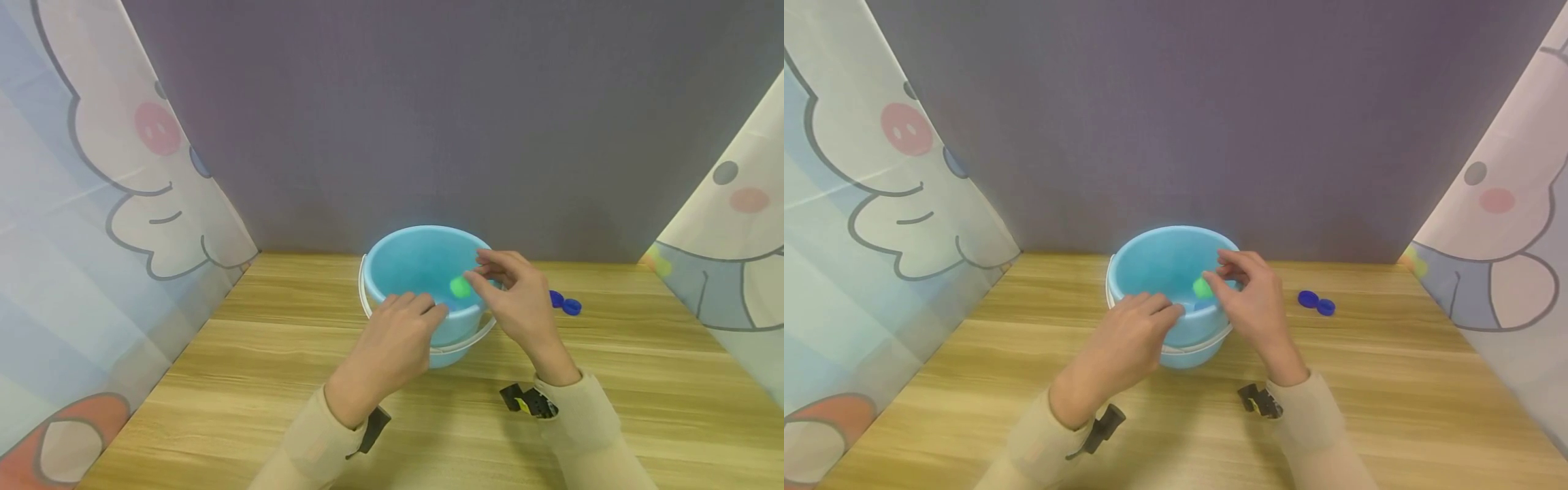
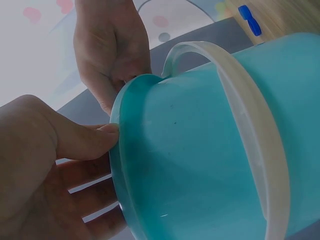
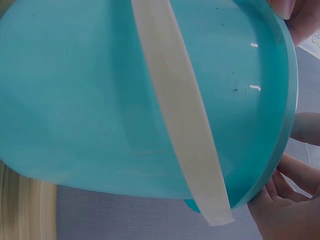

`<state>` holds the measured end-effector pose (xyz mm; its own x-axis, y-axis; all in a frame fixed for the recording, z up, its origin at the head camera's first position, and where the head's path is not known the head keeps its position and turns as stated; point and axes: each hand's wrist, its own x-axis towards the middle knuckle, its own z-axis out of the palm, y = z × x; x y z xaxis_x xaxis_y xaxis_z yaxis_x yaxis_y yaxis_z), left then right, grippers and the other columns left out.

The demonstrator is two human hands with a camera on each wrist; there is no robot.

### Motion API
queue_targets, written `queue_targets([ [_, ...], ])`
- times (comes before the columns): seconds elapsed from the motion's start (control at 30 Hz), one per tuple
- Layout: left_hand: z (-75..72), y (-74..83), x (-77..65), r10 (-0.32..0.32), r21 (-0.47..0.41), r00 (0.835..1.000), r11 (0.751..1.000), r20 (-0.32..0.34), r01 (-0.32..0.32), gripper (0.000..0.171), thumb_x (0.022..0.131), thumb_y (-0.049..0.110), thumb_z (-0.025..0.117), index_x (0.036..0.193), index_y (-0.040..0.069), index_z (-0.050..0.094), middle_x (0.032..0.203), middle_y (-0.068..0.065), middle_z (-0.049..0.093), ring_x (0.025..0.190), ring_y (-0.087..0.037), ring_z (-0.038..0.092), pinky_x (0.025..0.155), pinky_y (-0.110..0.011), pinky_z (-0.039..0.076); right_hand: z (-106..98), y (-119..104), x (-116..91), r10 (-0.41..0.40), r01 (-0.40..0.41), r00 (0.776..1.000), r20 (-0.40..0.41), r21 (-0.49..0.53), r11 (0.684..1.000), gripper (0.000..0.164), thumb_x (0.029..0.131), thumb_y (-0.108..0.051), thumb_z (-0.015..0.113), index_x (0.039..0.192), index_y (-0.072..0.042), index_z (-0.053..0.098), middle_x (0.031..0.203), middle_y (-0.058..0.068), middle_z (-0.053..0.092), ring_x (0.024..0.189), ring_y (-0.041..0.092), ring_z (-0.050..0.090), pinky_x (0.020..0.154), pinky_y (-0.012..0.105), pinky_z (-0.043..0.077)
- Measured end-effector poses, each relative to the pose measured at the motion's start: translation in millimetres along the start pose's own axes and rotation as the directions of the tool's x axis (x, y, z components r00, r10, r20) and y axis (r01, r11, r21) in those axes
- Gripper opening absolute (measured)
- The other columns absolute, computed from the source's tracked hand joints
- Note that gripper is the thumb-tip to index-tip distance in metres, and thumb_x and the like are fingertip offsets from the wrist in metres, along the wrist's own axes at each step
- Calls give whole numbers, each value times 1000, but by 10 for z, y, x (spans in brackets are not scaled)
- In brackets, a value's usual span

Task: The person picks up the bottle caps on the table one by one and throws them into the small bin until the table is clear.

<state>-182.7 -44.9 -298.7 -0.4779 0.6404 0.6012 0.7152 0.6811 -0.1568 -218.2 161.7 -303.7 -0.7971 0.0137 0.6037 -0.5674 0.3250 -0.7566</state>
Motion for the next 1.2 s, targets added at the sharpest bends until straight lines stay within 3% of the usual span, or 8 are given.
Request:
queue_targets([
  [1.2,0,-9,5,-5,-23,1000,1000,15,5,34,69,-9,70,98,10,68,85,1,63,70,-18,56,62,-30,44,-74,13,19,-21,21,999,-39,9,1000,33,88,3,74,121,8,68,107,17,63,91,8,66,87,17,52],
])
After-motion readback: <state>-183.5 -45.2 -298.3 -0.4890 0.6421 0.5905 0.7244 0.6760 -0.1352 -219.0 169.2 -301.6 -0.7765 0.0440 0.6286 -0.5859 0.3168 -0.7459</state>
